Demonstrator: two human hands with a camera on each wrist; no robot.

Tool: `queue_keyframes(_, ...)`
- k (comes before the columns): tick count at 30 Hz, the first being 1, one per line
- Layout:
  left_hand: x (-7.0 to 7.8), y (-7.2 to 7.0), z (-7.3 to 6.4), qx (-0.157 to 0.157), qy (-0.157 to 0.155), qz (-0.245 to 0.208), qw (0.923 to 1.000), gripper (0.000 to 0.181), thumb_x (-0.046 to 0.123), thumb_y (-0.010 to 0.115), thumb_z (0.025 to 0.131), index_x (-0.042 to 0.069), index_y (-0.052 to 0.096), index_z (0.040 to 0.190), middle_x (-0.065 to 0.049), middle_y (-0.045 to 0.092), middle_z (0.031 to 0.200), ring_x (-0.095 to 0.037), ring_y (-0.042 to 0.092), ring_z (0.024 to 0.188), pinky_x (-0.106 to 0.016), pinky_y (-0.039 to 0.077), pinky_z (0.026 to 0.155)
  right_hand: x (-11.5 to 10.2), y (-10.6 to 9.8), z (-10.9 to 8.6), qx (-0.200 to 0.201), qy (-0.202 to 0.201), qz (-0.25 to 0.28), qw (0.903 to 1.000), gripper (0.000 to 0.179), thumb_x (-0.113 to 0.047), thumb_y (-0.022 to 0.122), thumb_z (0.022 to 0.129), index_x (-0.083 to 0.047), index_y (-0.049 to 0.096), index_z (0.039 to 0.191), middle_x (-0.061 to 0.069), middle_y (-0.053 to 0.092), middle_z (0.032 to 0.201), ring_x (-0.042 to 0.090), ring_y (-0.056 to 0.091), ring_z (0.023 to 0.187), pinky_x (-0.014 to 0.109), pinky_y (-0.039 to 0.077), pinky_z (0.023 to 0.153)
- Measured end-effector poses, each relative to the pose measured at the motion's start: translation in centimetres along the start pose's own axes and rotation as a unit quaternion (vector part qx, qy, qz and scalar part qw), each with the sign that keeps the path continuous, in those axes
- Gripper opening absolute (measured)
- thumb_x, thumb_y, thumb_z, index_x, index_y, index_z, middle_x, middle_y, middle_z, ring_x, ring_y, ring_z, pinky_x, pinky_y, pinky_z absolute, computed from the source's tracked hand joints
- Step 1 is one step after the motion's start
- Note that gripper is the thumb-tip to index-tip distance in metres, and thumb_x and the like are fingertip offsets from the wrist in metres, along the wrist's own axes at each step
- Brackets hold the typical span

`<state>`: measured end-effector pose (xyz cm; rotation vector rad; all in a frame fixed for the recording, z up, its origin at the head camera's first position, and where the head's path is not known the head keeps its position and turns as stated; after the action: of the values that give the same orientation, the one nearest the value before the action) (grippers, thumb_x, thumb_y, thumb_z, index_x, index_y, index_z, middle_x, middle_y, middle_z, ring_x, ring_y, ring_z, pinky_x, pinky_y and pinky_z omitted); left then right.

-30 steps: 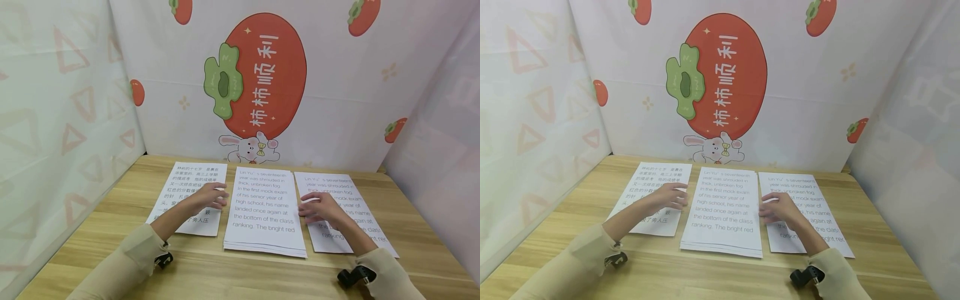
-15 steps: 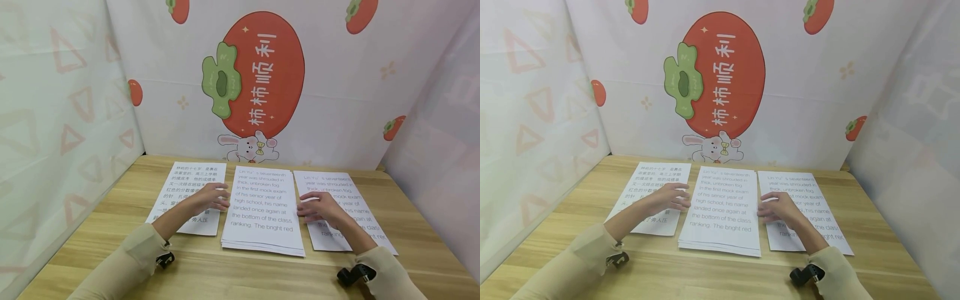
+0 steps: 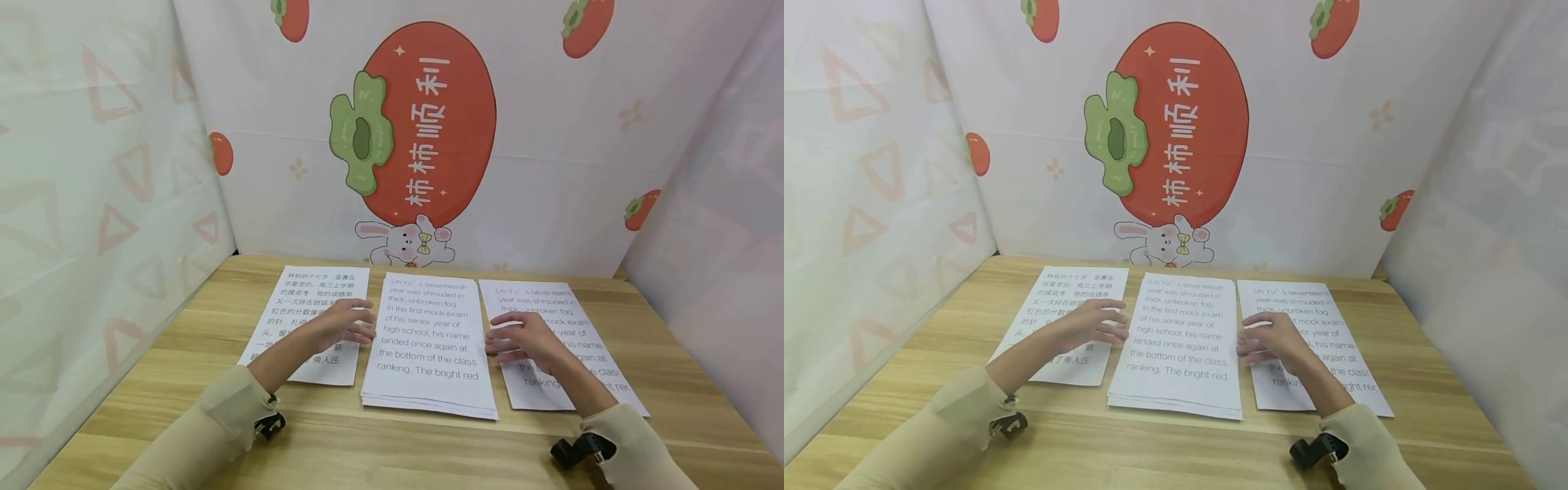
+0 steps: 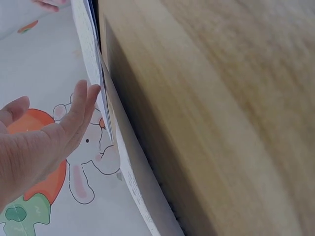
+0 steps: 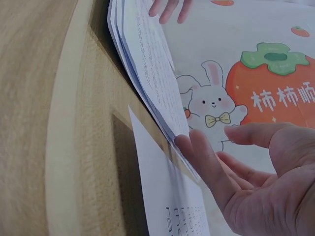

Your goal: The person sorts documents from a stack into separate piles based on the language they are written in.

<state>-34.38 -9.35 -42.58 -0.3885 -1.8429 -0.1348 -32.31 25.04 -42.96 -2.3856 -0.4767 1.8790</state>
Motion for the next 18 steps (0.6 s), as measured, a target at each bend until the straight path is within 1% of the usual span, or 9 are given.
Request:
queue_keyframes(6, 0.17, -0.1, -0.33, 0.006, -0.005, -0.008, 0.9999, 0.058, 0.006, 0.058, 0.101, -0.007, 0.037, 0.154, -0.03, 0.054, 0.14, -0.041, 0.069, 0.113, -0.038, 0.063, 0.089, -0.17, 0.0, -0.26, 0.003, -0.002, 0.003, 1.0, 0.047, -0.007, 0.065, 0.1, 0.013, 0.047, 0.138, 0.026, 0.074, 0.11, 0.034, 0.077, 0.093, 0.043, 0.066, 0.076)
queue_keyframes(10, 0.18, -0.19, -0.44, 0.013, -0.012, -0.015, 0.9997, 0.057, 0.006, 0.058, 0.101, -0.005, 0.039, 0.153, -0.028, 0.056, 0.138, -0.039, 0.071, 0.112, -0.037, 0.063, 0.089, -0.12, -0.12, -0.26, 0.008, 0.001, 0.008, 0.9999, 0.047, -0.007, 0.067, 0.098, 0.012, 0.049, 0.137, 0.023, 0.075, 0.107, 0.034, 0.077, 0.093, 0.043, 0.066, 0.076)
queue_keyframes(14, 0.21, -0.29, -0.33, 0.015, -0.01, -0.026, 0.9995, 0.056, 0.005, 0.057, 0.101, -0.006, 0.039, 0.153, -0.029, 0.053, 0.14, -0.04, 0.07, 0.112, -0.037, 0.064, 0.088, -0.09, -0.16, -0.3, 0.011, -0.004, 0.006, 0.9999, 0.047, -0.006, 0.068, 0.098, 0.012, 0.049, 0.137, 0.022, 0.076, 0.106, 0.033, 0.077, 0.093, 0.044, 0.066, 0.076)
queue_keyframes(18, 0.18, -0.35, -0.14, 0.018, -0.009, -0.041, 0.9989, 0.055, 0.004, 0.055, 0.101, -0.008, 0.039, 0.152, -0.029, 0.054, 0.136, -0.041, 0.069, 0.115, -0.038, 0.063, 0.09, -0.22, -0.13, -0.43, 0.01, -0.013, -0.002, 0.9999, 0.05, -0.007, 0.07, 0.097, 0.013, 0.048, 0.137, 0.023, 0.075, 0.106, 0.033, 0.077, 0.094, 0.044, 0.066, 0.076)
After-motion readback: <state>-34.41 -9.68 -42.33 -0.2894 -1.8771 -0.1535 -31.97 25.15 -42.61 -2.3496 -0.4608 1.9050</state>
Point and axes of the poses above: each hand's wrist, its own z-axis towards the middle knuckle, its own y-axis out of the palm, x = y × z, the point moved 7 cm from there along z, towards the middle knuckle
